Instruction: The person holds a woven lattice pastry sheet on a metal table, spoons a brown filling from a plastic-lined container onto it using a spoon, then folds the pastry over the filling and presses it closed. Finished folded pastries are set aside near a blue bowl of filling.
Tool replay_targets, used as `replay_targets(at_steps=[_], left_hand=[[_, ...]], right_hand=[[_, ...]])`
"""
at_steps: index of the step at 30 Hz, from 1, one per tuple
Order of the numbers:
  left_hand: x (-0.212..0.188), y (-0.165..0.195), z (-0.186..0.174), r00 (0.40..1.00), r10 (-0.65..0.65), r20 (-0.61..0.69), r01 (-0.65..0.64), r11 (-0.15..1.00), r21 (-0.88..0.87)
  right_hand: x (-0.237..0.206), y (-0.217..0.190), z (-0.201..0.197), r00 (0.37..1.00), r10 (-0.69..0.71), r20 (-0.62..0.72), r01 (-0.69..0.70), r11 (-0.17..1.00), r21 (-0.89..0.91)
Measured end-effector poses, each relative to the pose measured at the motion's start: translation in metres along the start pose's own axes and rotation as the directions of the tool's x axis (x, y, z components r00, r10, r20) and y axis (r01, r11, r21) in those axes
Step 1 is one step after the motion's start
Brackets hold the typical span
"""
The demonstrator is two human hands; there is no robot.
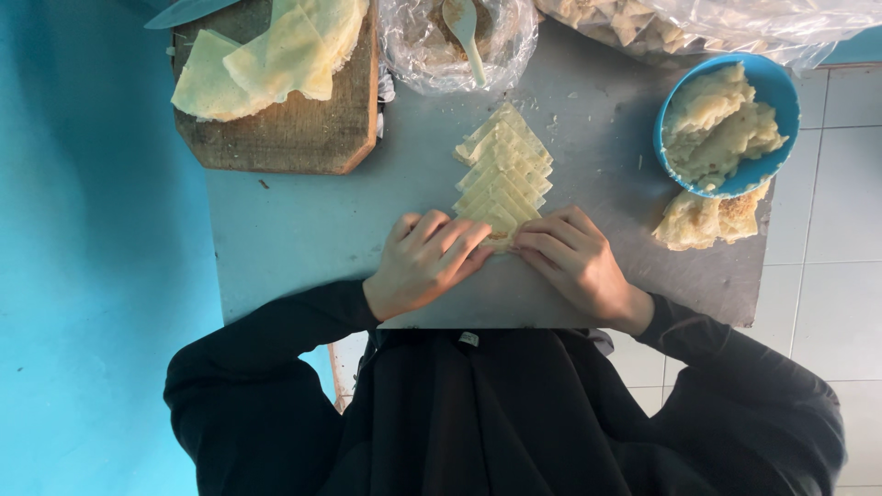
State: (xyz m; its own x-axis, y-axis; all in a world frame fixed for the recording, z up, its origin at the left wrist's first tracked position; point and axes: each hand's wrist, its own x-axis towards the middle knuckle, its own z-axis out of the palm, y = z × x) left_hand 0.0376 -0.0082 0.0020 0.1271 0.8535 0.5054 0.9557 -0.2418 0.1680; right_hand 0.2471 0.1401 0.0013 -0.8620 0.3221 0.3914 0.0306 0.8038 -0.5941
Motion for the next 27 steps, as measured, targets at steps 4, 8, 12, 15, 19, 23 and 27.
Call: replay_targets(at_steps=[4,8,12,15,19,23,27], left_hand=[[-0.001,-0.001,0.002,0.998,0.040,-0.038,-0.039,0.999,0.024],[-0.003,-0.002,0.002,0.999,0.045,0.004,-0.045,0.999,-0.011],[-0.004,-0.006,0.001,0.996,0.082,0.032,-0.081,0.997,-0.017],[-0.004,-0.007,0.002,0.984,0.176,0.024,-0.177,0.981,0.082],[-0.005,-0.007,0.000,0.962,0.269,0.042,-0.272,0.953,0.135],[-0.006,-0.003,-0.004,0.975,0.204,0.087,-0.212,0.973,0.092],[-0.002,0.000,-0.008,0.983,0.141,0.117,-0.147,0.988,0.045]], right_hand=[[-0.001,0.001,-0.001,0.999,-0.013,0.036,0.013,1.000,0.012],[0.003,0.001,-0.005,0.998,-0.028,0.063,0.028,1.000,-0.001],[0.008,-0.004,-0.013,0.989,-0.079,0.123,0.085,0.995,-0.049],[0.010,-0.012,-0.018,0.975,-0.137,0.175,0.158,0.981,-0.112],[0.012,-0.017,-0.020,0.960,-0.149,0.237,0.205,0.951,-0.231],[0.012,-0.017,-0.019,0.952,-0.160,0.259,0.221,0.949,-0.225],[0.013,-0.012,-0.018,0.951,-0.164,0.261,0.217,0.958,-0.187]])
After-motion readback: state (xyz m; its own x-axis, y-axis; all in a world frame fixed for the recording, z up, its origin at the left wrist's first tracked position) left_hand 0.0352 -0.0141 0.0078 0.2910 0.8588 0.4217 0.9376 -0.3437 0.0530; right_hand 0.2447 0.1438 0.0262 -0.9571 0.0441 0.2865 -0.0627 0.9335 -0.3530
